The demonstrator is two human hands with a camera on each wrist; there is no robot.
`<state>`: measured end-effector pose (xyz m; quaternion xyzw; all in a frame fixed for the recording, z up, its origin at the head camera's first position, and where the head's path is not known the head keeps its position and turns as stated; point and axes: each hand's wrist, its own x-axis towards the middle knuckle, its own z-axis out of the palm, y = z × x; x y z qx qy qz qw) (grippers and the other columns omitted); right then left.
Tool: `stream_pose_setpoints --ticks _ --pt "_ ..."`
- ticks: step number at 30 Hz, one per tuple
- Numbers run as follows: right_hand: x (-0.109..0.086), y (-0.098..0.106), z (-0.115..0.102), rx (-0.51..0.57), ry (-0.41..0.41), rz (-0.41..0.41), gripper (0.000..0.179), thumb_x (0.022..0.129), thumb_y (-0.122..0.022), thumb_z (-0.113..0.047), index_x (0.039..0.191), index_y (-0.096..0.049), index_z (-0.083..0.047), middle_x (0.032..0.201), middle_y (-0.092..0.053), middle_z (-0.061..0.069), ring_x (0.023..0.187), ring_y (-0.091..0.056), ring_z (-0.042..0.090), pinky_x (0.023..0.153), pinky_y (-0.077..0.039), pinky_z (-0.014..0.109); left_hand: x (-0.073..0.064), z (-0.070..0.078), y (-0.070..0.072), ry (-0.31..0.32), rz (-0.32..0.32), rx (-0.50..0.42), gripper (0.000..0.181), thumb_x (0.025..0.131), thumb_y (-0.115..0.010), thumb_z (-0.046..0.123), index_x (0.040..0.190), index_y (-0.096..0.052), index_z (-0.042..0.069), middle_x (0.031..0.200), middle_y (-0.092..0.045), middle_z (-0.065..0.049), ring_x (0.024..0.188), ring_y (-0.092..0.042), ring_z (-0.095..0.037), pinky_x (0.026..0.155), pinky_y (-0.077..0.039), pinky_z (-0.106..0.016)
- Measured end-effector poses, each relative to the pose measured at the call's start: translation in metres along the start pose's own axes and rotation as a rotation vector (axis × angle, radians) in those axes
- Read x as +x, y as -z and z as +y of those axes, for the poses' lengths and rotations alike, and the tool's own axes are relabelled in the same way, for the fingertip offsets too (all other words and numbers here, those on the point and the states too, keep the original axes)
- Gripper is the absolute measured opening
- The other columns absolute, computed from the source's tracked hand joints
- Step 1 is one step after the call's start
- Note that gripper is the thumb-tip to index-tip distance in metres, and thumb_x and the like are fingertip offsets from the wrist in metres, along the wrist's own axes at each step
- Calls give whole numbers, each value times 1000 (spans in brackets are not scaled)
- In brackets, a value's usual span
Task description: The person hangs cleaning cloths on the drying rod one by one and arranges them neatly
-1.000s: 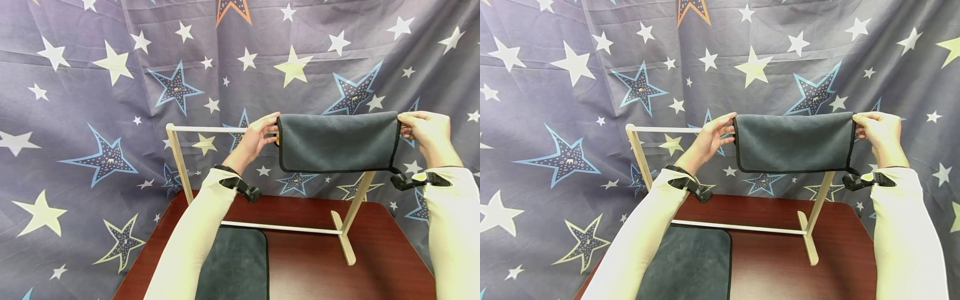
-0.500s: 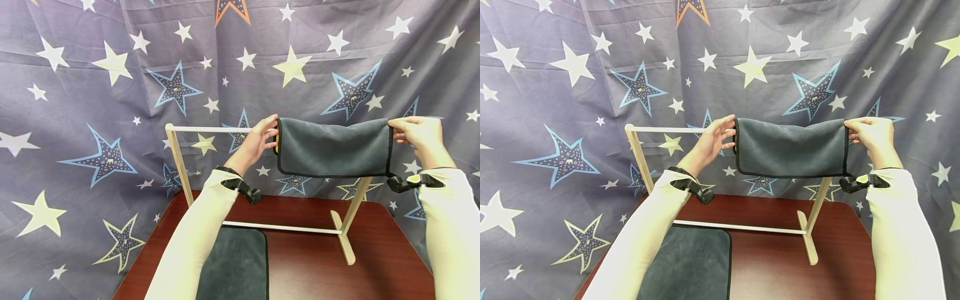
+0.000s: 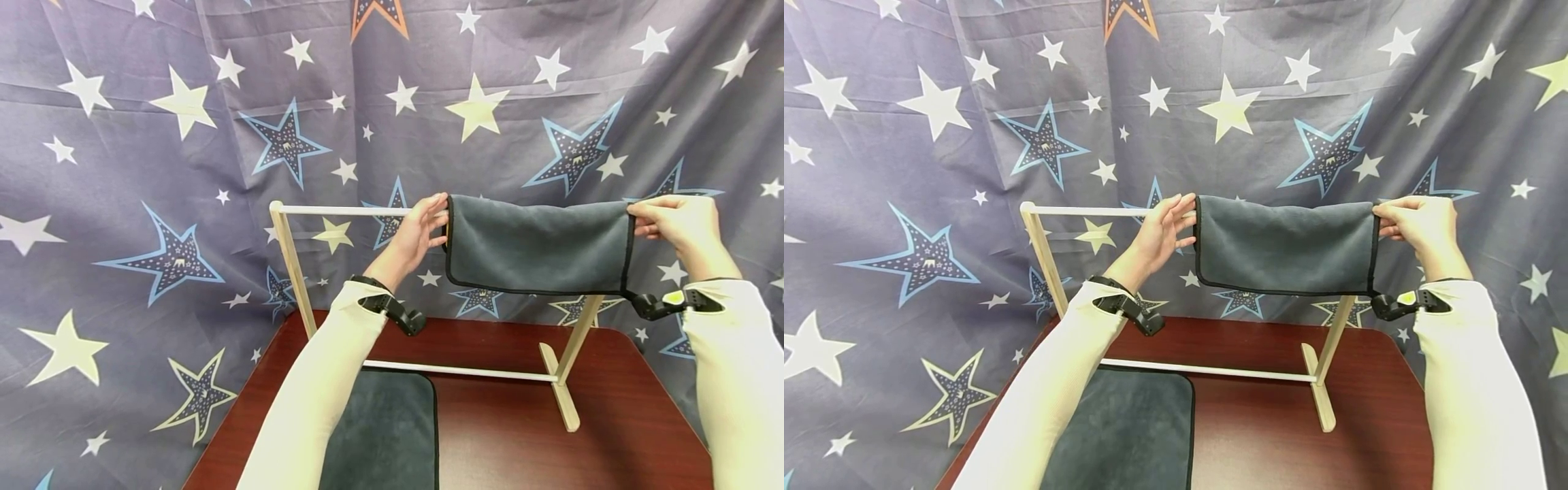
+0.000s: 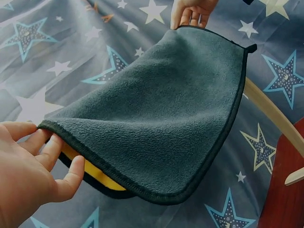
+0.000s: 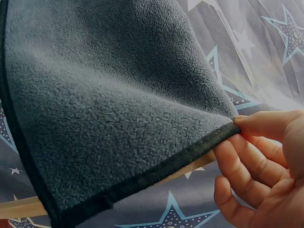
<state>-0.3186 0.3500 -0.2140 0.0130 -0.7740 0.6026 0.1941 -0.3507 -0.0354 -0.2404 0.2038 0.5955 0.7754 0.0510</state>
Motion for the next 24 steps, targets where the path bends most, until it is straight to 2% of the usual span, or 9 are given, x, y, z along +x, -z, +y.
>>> stream_pose_setpoints --ticks 8,12,18,24 --pt "-4 -2 5 -45 31 5 43 93 -66 -11 64 -70 -41 58 -66 -16 51 -64 -2 48 -49 12 -4 -3 8 -1 -7 23 60 102 -34 34 154 -34 3 159 -33 -13 142 -34 -32 113 -26 -56" --pt "-6 -4 8 -47 28 15 39 93 -67 -12 66 -71 -40 57 -66 -15 51 -64 -1 48 -49 13 -5 -3 11 -6 0 25 59 102 -34 33 152 -35 1 158 -35 -14 142 -33 -31 113 -25 -57" --pt "-7 -8 13 -59 24 72 23 90 -71 -15 76 -78 -31 57 -66 -15 50 -64 -1 48 -51 14 -5 -2 12 -3 -14 43 59 103 -33 33 153 -34 1 158 -35 -14 143 -32 -31 113 -25 -56" --pt "-11 -10 15 -53 16 146 29 89 -72 -16 70 -75 -38 55 -65 -16 49 -63 -2 48 -50 13 -7 1 16 6 -32 66 61 103 -31 36 154 -34 3 157 -35 -17 143 -34 -31 113 -25 -56"
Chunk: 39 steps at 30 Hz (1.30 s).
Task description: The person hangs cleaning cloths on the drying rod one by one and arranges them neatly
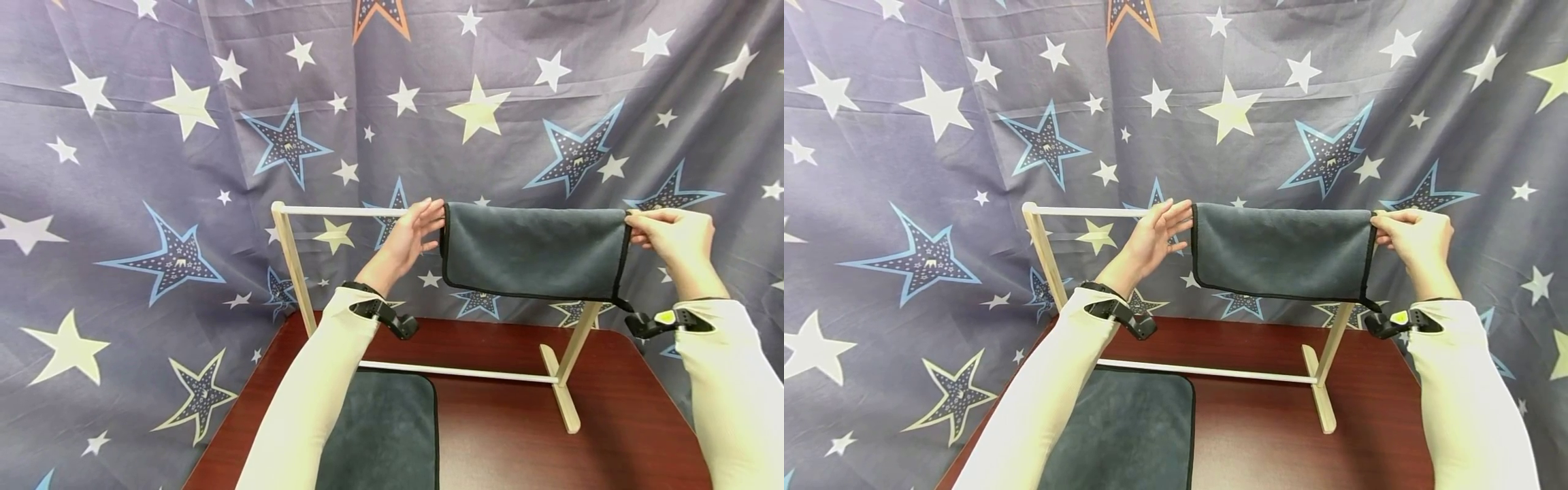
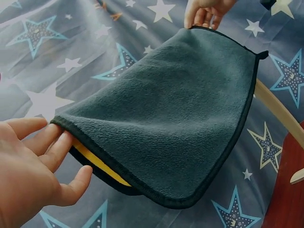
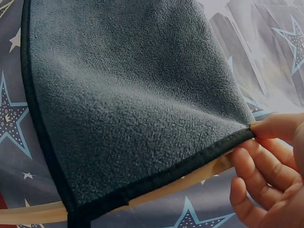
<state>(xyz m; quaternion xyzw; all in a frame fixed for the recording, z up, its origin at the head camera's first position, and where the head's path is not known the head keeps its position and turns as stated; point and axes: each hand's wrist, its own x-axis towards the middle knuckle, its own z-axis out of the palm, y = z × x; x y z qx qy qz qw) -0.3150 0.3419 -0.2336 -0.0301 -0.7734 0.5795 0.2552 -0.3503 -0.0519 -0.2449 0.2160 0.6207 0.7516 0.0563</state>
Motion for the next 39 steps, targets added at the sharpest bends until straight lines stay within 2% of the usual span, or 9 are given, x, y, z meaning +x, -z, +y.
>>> stream_pose_setpoints --ticks 4,8,17,21,30,39 --pt "-3 -1 1 14 -3 7 36 89 -72 -17 64 -69 -43 55 -65 -15 49 -63 -2 48 -51 13 -2 -1 6 5 -16 -33 60 103 -28 36 154 -34 3 157 -35 -17 143 -34 -32 114 -22 -57" --pt "-5 -2 4 43 5 7 36 89 -72 -15 65 -70 -41 55 -65 -15 49 -63 -2 48 -51 14 -2 -1 8 -3 -30 -73 60 104 -27 35 154 -33 2 157 -34 -18 142 -35 -35 115 -21 -56" --pt "-7 -2 13 355 -27 -59 27 87 -70 2 71 -77 -19 57 -68 -2 48 -66 7 46 -53 18 -4 -5 8 -6 -19 -86 60 104 -29 34 153 -35 0 157 -35 -18 142 -35 -36 115 -22 -58" --pt "-7 -1 16 428 -21 -96 26 88 -68 5 73 -77 -15 60 -69 1 50 -67 10 48 -54 20 -7 -7 10 0 -22 -58 59 104 -29 36 152 -37 2 156 -37 -15 141 -37 -34 114 -20 -61" --pt "-11 -2 20 470 -38 -83 26 87 -69 5 72 -74 -14 59 -69 3 49 -67 12 46 -54 22 -9 -14 9 -8 -29 -75 58 104 -30 32 151 -37 -2 157 -36 -15 143 -34 -31 114 -21 -63" --pt "-19 -5 30 497 2 -103 27 88 -65 9 75 -74 -13 62 -70 2 50 -68 11 46 -54 21 -11 -28 11 39 -16 -21 59 103 -32 33 152 -36 1 157 -35 -17 143 -33 -33 114 -23 -60"
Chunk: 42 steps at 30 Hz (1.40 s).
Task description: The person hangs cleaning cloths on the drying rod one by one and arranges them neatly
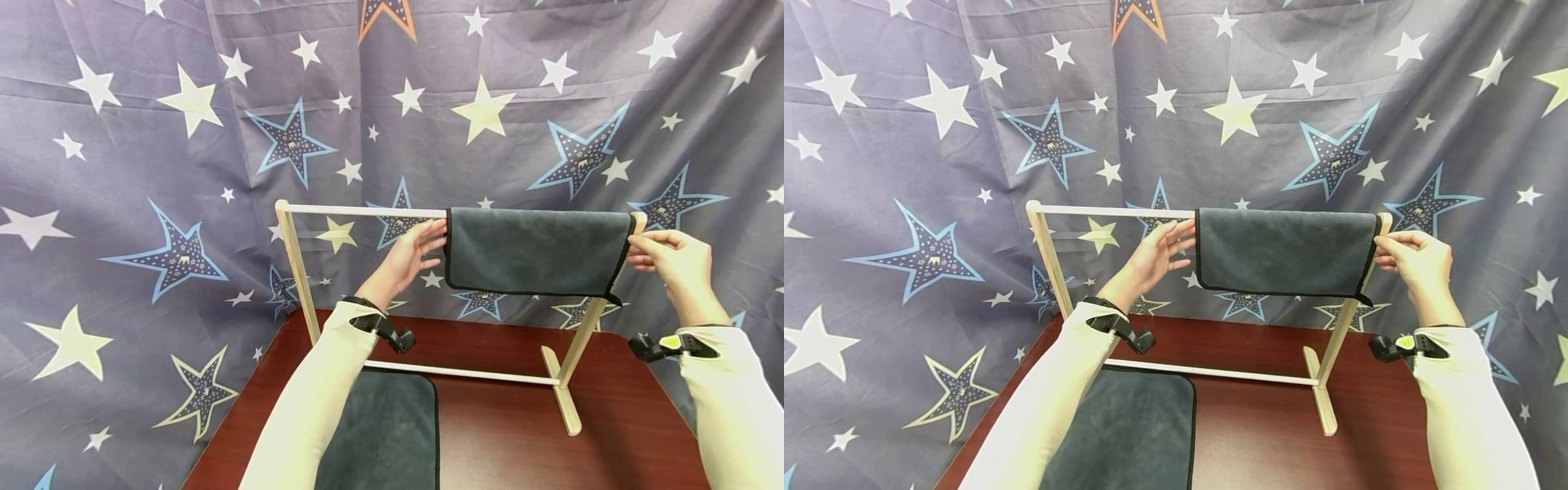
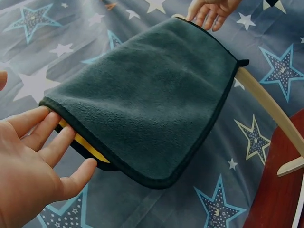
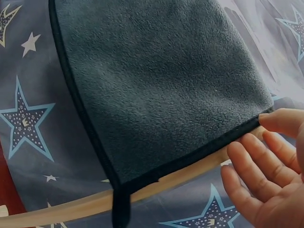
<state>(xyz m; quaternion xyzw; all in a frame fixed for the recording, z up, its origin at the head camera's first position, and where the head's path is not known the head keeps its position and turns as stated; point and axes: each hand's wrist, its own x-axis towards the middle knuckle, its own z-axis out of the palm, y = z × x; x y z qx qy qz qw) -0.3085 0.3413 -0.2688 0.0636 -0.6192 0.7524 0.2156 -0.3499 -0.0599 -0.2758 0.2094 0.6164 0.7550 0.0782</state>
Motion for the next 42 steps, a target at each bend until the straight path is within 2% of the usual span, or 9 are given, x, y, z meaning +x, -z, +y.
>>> stream_pose_setpoints --ticks 7,12,21,28,32,38,42 --pt "-10 1 11 51 42 -5 24 88 -65 10 78 -74 -9 67 -72 1 51 -68 13 48 -55 22 -3 -11 3 -3 6 38 58 103 -31 32 152 -37 1 155 -37 -17 142 -36 -33 113 -25 -61" --pt "-18 2 22 19 72 0 21 89 -65 9 81 -74 -9 70 -73 -2 52 -69 12 49 -55 21 -9 -22 10 5 7 39 56 104 -32 30 152 -36 1 155 -38 -18 143 -35 -34 113 -26 -61" --pt "-38 3 46 12 88 -31 25 91 -61 11 86 -72 -11 71 -73 -1 54 -69 11 51 -55 19 -28 -52 28 61 35 67 54 105 -36 26 152 -33 1 153 -39 -20 140 -38 -35 109 -34 -55" --pt "-59 -2 73 -92 87 -56 24 92 -61 8 90 -71 -14 74 -72 -6 58 -69 6 52 -54 17 -44 -79 45 85 86 92 52 104 -41 26 151 -37 4 150 -44 -19 137 -43 -36 105 -38 -54" --pt "-73 -5 89 -158 75 -85 26 94 -61 5 90 -71 -18 76 -72 -8 61 -68 5 53 -54 16 -54 -94 56 109 146 143 51 103 -47 27 149 -41 5 147 -49 -17 132 -49 -33 100 -44 -49" --pt "-93 -11 117 -292 47 -115 27 96 -61 -1 91 -69 -26 77 -71 -11 63 -68 4 56 -54 16 -67 -107 76 30 290 238 50 101 -53 17 147 -41 2 138 -54 -21 125 -54 -37 98 -45 -54" --pt "-110 -16 137 -378 2 -124 15 96 -62 -3 95 -70 -16 78 -70 -14 65 -68 3 57 -55 18 -75 -109 92 -7 415 284 54 97 -56 10 148 -38 3 134 -55 -22 120 -54 -35 94 -46 -53"
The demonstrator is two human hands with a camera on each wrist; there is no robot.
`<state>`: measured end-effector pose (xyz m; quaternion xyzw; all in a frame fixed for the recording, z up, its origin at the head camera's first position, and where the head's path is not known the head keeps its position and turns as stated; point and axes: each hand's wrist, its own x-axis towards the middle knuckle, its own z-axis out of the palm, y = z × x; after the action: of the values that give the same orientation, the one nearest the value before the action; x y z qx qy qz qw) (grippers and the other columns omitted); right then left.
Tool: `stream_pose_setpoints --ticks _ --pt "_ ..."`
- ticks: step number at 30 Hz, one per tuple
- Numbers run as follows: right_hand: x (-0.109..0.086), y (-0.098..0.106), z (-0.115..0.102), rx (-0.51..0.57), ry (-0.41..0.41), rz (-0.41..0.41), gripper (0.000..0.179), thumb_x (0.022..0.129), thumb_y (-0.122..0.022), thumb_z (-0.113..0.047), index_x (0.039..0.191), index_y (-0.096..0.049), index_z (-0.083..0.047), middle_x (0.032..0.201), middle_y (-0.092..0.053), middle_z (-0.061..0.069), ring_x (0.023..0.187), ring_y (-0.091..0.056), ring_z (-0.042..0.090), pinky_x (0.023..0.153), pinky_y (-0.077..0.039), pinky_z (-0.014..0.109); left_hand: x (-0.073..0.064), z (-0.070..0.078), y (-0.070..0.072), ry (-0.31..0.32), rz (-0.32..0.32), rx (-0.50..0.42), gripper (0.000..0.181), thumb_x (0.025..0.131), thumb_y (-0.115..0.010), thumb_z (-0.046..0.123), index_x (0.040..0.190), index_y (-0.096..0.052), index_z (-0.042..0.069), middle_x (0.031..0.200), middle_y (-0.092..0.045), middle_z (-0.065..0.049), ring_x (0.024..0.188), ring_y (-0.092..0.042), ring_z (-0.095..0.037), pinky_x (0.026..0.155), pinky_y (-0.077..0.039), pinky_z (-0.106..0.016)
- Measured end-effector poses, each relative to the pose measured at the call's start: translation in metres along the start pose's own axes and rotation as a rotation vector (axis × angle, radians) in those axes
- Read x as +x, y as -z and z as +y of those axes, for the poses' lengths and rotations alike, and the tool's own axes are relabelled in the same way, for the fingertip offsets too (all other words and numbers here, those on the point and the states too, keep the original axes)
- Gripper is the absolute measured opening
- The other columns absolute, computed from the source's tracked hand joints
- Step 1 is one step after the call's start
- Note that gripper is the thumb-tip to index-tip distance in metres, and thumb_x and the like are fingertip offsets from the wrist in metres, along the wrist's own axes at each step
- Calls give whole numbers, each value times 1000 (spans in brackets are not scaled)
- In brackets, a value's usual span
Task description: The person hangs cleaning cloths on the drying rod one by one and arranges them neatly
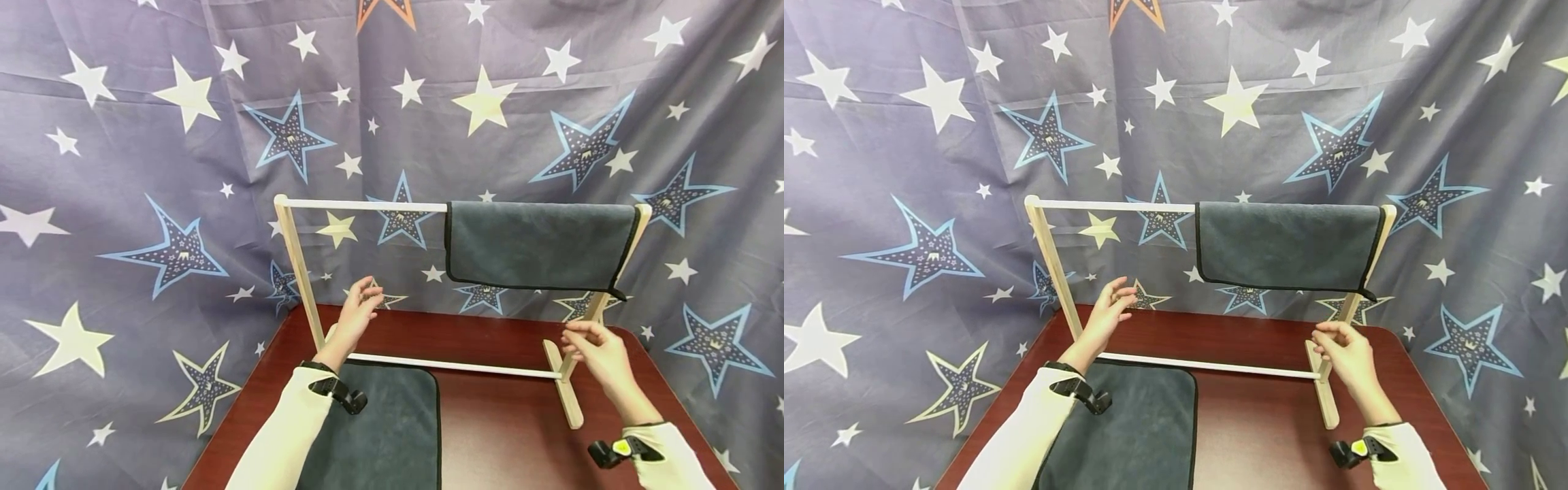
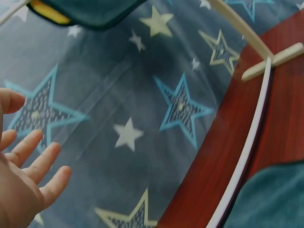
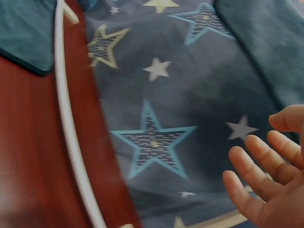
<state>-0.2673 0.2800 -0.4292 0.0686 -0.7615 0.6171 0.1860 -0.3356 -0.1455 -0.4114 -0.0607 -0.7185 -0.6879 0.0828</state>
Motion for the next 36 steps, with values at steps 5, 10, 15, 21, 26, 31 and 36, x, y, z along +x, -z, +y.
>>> stream_pose_setpoints --ticks 5,10,15,21,26,31,36 --pt "-21 -19 18 -48 -78 -33 11 94 -63 -1 103 -65 6 76 -69 -10 66 -66 4 56 -55 20 -5 2 24 -58 127 45 53 95 -57 2 144 -39 -2 127 -57 -27 102 -58 -26 81 -46 -30" --pt "-41 -39 38 -107 -140 -85 18 92 -66 -1 108 -64 8 80 -70 -2 67 -65 7 57 -56 26 -6 0 52 -100 245 56 54 93 -58 -3 143 -37 -6 123 -55 -33 98 -58 -22 82 -43 -22" --pt "-59 -57 56 -126 -150 -137 19 89 -67 1 107 -64 8 80 -70 4 66 -63 8 56 -55 28 2 -10 75 -140 405 27 56 91 -59 -4 142 -37 -4 115 -58 -26 90 -55 -9 78 -43 -16" --pt "-81 -77 71 -94 -210 -204 17 87 -68 1 103 -65 6 77 -66 5 63 -59 9 53 -51 23 12 -13 96 -190 543 13 54 89 -62 -7 139 -42 -2 105 -55 -12 86 -53 -4 75 -43 -15" --pt "-100 -95 81 -106 -241 -281 19 85 -68 0 103 -64 6 76 -65 3 60 -55 8 50 -47 21 20 -9 105 -196 599 28 56 86 -63 -8 139 -43 -5 114 -49 -12 101 -54 -18 86 -44 -23" --pt "-115 -112 87 -170 -208 -341 21 82 -69 -1 102 -66 3 79 -66 1 67 -59 6 60 -48 22 27 1 108 -202 589 18 59 85 -62 -9 141 -42 -7 131 -45 -25 120 -50 -38 99 -42 -40" --pt "-123 -126 93 -186 -169 -390 20 82 -69 -3 102 -66 1 79 -66 1 67 -63 9 65 -49 23 34 9 110 -196 542 -5 61 87 -60 -9 145 -40 -4 134 -48 -25 122 -50 -34 97 -43 -34"
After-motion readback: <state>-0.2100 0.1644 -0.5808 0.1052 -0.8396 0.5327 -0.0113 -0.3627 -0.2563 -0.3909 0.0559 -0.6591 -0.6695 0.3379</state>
